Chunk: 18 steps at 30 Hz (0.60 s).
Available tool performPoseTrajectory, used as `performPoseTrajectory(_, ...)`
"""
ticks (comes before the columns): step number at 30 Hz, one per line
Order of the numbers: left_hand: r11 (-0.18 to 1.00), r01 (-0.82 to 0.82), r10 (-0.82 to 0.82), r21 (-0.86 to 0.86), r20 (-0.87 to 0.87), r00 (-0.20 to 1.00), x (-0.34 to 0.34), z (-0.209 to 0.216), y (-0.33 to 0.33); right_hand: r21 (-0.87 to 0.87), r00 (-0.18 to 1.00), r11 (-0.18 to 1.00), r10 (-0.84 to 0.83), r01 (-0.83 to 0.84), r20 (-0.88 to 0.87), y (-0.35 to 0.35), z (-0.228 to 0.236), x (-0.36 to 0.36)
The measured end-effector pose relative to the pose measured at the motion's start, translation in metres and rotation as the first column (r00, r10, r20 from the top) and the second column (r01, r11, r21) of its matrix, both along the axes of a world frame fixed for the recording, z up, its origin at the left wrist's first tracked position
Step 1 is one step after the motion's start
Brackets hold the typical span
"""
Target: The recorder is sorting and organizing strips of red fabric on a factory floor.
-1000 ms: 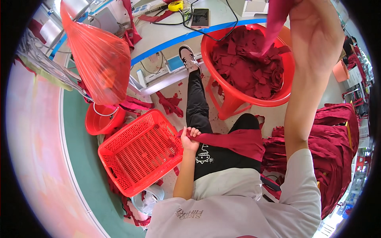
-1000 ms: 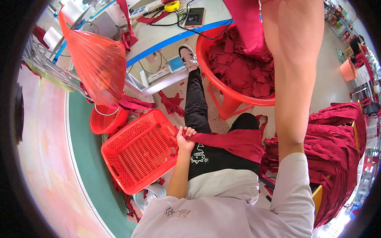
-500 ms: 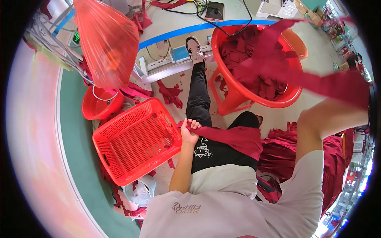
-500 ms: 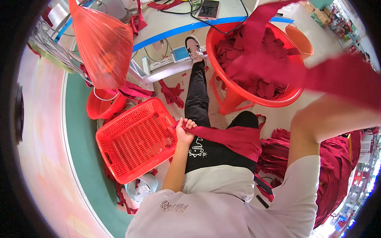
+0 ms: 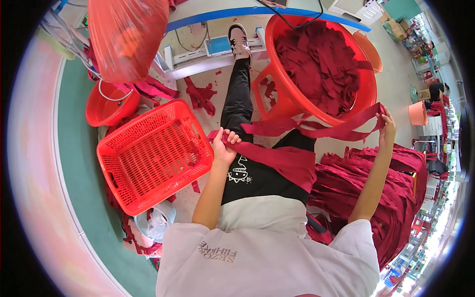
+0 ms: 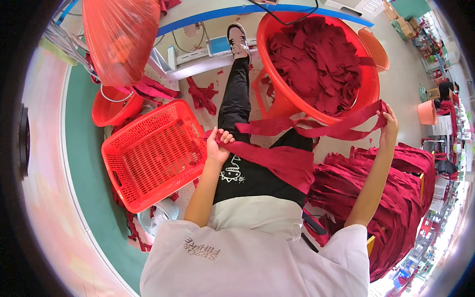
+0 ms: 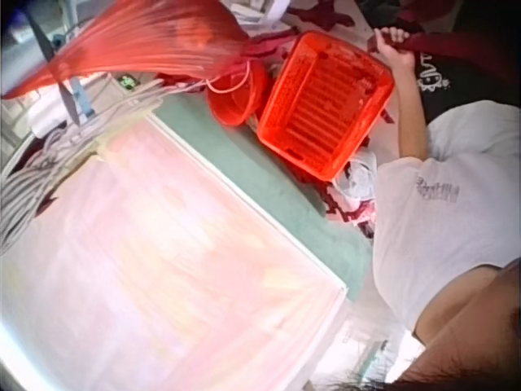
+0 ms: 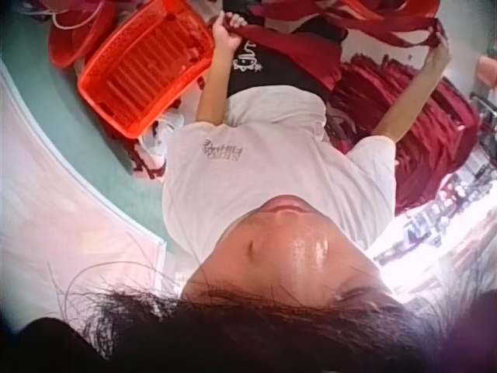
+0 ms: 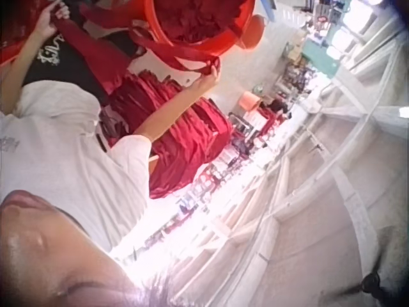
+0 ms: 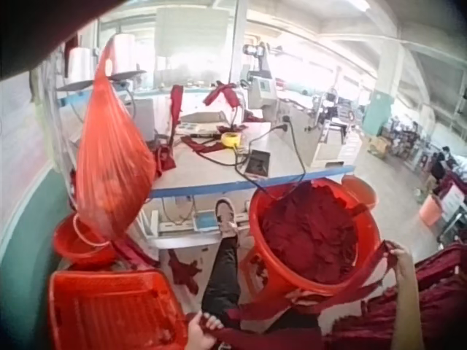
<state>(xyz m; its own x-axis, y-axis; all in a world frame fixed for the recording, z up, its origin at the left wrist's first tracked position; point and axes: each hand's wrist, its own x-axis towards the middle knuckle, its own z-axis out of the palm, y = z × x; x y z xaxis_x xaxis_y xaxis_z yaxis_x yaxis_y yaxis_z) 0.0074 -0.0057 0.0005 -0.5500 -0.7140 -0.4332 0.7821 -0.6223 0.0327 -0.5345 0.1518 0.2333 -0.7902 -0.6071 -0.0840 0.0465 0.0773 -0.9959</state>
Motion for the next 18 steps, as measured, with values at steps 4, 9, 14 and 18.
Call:
performPoseTrajectory(4, 1.000, -0.002, 0.002, -0.001, -0.010, 1.000, -0.003, 0.003, 0.000, 0.013, 0.999, 0.998, -0.054, 0.053, 0.010, 0.004, -0.003, 0.017)
performPoseTrajectory(9, 1.000, 0.006, -0.006, -0.007, -0.007, 1.000, -0.002, 0.001, -0.001, 0.014, 0.957, 0.977, 0.212, -0.213, -0.197, -0.033, 0.057, 0.088)
performPoseTrajectory(14, 1.000, 0.019, -0.019, -0.008, -0.009, 1.000, -0.004, 0.004, -0.001, 0.059, 0.838, 0.897, 0.432, -0.438, -0.333, -0.076, 0.142, 0.201)
performPoseTrajectory(18, 1.000, 0.010, -0.011, -0.013, -0.008, 1.000, -0.004, 0.005, -0.002, 0.012, 0.666, 0.783, 0.536, -0.622, -0.519, -0.109, 0.164, 0.256)
